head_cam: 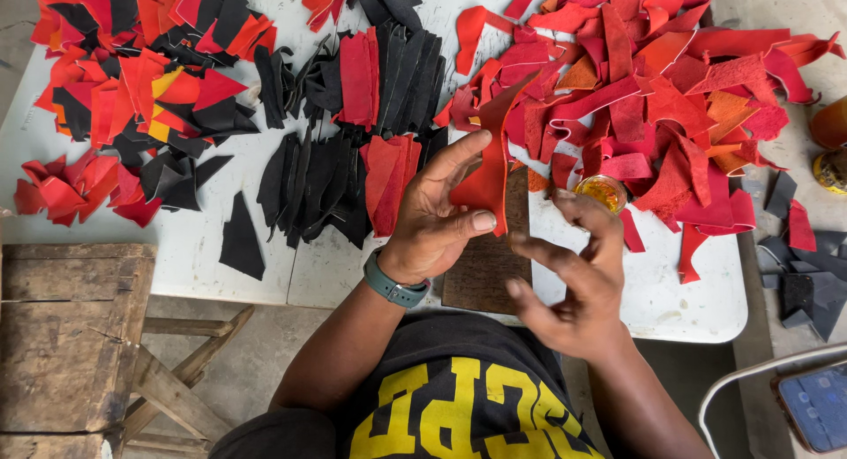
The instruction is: The person repeatedly picks red and black leather pieces from a table, applies a yellowish liquid from a small jar to the edges using a finger, and places the treated pieces into a cardboard box. The process is repeated for multiple pieces throughout the clip.
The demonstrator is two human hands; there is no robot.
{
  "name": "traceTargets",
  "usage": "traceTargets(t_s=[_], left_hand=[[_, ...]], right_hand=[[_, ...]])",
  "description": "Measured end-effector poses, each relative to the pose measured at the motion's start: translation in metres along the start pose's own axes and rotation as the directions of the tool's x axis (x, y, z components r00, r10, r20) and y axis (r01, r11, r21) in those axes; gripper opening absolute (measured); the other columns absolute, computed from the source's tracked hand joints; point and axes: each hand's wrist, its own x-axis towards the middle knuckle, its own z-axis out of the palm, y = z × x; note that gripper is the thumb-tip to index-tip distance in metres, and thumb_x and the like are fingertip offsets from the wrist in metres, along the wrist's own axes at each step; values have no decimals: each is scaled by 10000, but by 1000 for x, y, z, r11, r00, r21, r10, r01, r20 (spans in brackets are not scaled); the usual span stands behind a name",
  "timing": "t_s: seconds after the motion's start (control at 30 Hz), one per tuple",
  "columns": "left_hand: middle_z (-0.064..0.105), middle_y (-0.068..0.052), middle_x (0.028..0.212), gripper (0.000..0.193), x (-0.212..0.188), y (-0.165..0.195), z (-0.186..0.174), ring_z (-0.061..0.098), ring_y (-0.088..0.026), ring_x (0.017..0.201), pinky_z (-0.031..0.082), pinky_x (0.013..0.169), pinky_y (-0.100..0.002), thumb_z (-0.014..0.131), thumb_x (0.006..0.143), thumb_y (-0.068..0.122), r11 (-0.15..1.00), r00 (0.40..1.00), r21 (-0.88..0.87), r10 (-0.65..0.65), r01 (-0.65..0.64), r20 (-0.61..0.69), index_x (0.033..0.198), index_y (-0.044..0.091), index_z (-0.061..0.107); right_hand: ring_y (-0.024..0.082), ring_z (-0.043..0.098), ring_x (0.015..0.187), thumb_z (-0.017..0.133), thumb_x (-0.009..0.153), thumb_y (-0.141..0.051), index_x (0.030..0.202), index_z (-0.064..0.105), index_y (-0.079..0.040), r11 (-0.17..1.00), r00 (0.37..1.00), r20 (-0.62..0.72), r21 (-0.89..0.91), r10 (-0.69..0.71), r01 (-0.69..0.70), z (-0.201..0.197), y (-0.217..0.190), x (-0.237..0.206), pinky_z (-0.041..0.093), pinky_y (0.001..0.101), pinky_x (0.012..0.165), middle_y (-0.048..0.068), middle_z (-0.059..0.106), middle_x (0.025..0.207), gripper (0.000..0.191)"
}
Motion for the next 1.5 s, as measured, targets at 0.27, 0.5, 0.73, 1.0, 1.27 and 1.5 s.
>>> traceTargets(t_s=[0.27,0.5,0.73,1.0,1.27,1.5], left_hand=[[501,-115,1474,804,-2,7,3,532,-174,1347,512,1127,-327,791,906,-22,990,993,-89,-108,113,56,1599,10,384],[501,-125,1531,776,-3,14,4,575,-181,1333,593,1062,-333,784,915,-6,985,988,94,-146,142,40,1585,4,392],[485,-130,1502,811,-5,5,-1,522,-171,1382,508,1152,-322,805,889,-21,992,993,-64,-106,109,49,1590,-9,396],[518,-146,1502,910,-5,-1,-8,566,-205,1324,505,1152,-351,803,893,-41,874,967,-416,-204,250,152,1655,36,312],[495,-155,1562,894,-7,6,-4,545,-216,1432,502,1177,-352,799,877,-16,897,957,-342,-234,281,173,1633,15,323],[583,-84,1443,620,-6,3,-6,569,-160,1341,481,1136,-270,737,908,-40,805,1000,593,27,-23,2,1491,20,533]], right_hand=[[268,304,1536,721,850,-213,1207,684,-44,654,954,226,694,200,-301,-2,19,-5,240,490,1343,115,389,1537,397],[285,299,1559,697,793,-178,1210,665,-44,749,957,188,596,219,-288,3,17,0,195,487,1349,126,383,1570,439],[406,373,1476,718,730,-199,1365,639,-85,994,995,81,-92,66,-59,-3,4,2,365,514,1208,225,369,1553,649],[368,415,1443,733,715,-251,1259,718,-190,987,987,64,-46,-149,152,-8,-8,-3,344,576,1250,149,434,1538,548],[435,359,1417,758,726,-260,1258,738,-120,942,992,60,-313,-111,124,-7,4,24,310,585,1202,254,405,1506,551],[320,517,1380,748,851,-167,1365,601,-70,995,995,-28,31,94,-93,-10,9,-17,419,444,1201,145,471,1463,542]])
